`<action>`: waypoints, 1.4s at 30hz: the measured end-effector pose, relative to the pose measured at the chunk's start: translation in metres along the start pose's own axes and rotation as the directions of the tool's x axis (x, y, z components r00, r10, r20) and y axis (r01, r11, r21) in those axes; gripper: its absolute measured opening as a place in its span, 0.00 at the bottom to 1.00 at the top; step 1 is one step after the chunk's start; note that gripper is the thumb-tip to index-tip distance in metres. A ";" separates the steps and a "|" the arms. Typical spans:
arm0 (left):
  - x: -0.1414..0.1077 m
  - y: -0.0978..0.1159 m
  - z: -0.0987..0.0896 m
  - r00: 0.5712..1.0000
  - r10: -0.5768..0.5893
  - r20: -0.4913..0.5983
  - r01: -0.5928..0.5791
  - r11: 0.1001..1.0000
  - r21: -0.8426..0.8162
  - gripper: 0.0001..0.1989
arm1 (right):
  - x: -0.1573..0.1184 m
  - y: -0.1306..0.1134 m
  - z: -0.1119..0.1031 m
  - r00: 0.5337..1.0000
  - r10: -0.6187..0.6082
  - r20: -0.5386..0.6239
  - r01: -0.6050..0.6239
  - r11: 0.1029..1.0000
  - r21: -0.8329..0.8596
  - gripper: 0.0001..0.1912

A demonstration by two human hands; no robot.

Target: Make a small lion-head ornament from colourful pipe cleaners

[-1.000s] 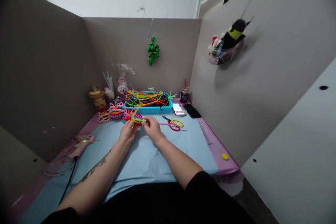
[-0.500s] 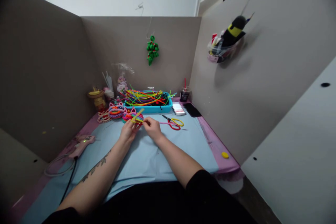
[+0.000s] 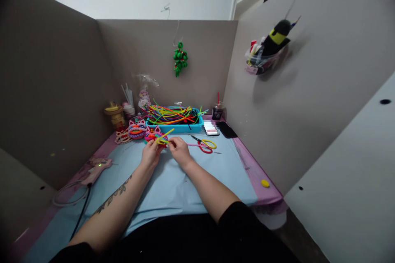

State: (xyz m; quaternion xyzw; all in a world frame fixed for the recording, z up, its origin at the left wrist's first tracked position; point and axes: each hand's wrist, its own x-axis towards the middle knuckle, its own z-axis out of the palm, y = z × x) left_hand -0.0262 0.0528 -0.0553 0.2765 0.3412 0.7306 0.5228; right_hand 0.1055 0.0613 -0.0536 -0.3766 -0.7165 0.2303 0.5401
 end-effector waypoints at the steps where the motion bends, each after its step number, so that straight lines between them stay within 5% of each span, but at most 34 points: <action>1: 0.000 0.000 0.000 1.000 0.009 -0.010 -0.009 1.000 0.012 0.16 | 0.000 -0.001 -0.001 0.999 -0.034 0.004 0.034 0.998 -0.044 0.07; 12: -0.005 0.003 0.003 0.998 0.025 -0.053 -0.022 0.998 0.066 0.17 | -0.001 0.003 0.001 0.991 -0.093 0.099 0.112 0.972 -0.207 0.08; 33: 0.002 -0.006 -0.001 0.987 -0.158 -0.042 0.148 0.973 -0.178 0.05 | -0.001 0.010 0.010 0.979 0.157 0.127 -0.185 0.951 0.247 0.03; 42: 0.002 -0.004 -0.001 0.988 -0.151 -0.025 0.145 0.977 -0.153 0.07 | 0.002 0.015 0.011 0.996 0.034 0.080 -0.040 0.996 0.076 0.06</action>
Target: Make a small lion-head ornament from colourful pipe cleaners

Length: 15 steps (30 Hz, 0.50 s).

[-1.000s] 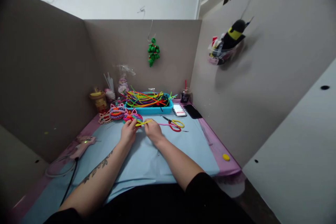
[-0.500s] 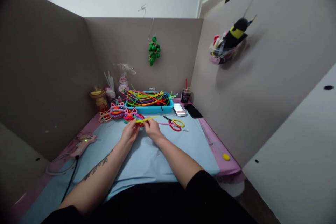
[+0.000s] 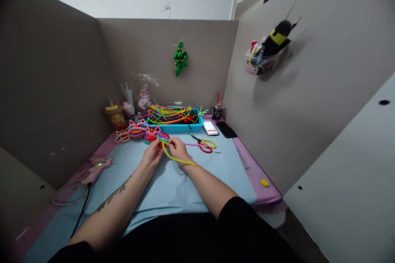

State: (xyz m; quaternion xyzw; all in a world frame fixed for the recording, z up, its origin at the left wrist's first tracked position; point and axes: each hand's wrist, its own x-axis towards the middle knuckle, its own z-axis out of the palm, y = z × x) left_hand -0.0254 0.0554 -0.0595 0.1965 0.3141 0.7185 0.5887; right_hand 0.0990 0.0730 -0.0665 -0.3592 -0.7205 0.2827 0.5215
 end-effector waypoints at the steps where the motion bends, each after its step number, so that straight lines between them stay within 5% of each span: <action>1: -0.001 0.001 0.000 1.000 0.019 0.009 -0.019 1.000 0.005 0.08 | 0.000 -0.001 0.000 1.000 -0.021 -0.011 0.020 0.999 -0.033 0.06; 7: -0.006 0.003 0.004 0.983 0.177 0.036 -0.180 0.981 0.075 0.14 | -0.006 -0.013 -0.004 0.987 -0.158 -0.007 0.154 0.970 -0.189 0.08; 15: -0.011 0.004 0.010 0.982 0.185 0.041 -0.188 0.976 0.110 0.15 | -0.005 -0.006 -0.001 0.984 -0.175 0.032 0.176 0.931 -0.318 0.10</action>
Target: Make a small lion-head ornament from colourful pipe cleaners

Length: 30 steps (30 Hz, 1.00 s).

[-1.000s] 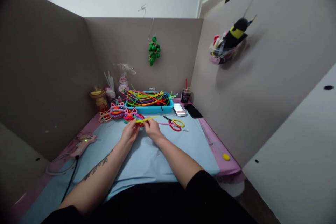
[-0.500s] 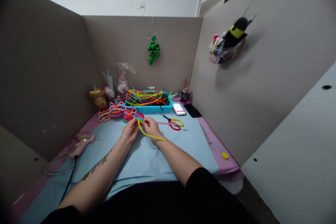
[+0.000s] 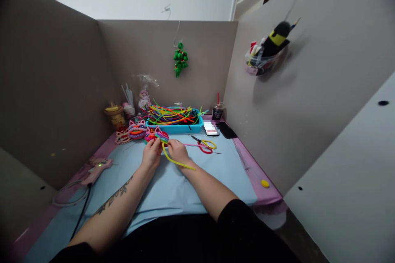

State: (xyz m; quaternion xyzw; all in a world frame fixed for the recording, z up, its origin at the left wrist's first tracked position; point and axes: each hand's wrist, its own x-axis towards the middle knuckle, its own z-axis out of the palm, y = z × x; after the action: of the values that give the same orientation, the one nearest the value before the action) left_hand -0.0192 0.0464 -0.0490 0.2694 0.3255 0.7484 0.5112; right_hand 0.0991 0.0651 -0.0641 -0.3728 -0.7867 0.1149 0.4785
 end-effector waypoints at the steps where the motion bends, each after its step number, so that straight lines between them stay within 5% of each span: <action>1: 0.000 0.001 0.000 1.000 -0.011 -0.006 0.011 1.000 -0.011 0.15 | 0.000 0.000 0.000 1.000 0.009 0.006 -0.009 1.000 0.011 0.09; 10: 0.000 0.002 -0.005 0.975 -0.217 -0.051 0.216 0.976 -0.017 0.18 | 0.002 -0.006 -0.008 0.997 0.075 0.023 -0.078 0.972 0.223 0.08; 19: 0.000 0.002 -0.004 0.967 -0.251 -0.051 0.249 0.968 -0.033 0.18 | 0.003 0.005 -0.005 0.990 0.142 -0.016 -0.129 0.938 0.320 0.09; 26: -0.001 0.002 -0.003 0.970 -0.241 -0.031 0.240 0.970 -0.036 0.19 | 0.001 0.006 -0.008 0.996 0.088 -0.035 -0.074 0.956 0.283 0.08; 30: 0.000 0.001 -0.003 0.994 -0.104 -0.040 0.106 0.993 0.050 0.19 | 0.000 0.001 -0.009 0.996 0.074 -0.039 -0.061 0.960 0.273 0.07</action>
State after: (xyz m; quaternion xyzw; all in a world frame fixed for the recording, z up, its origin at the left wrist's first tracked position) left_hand -0.0219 0.0450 -0.0505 0.2511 0.3680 0.7169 0.5364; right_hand 0.1072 0.0639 -0.0595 -0.3331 -0.7384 0.2289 0.5398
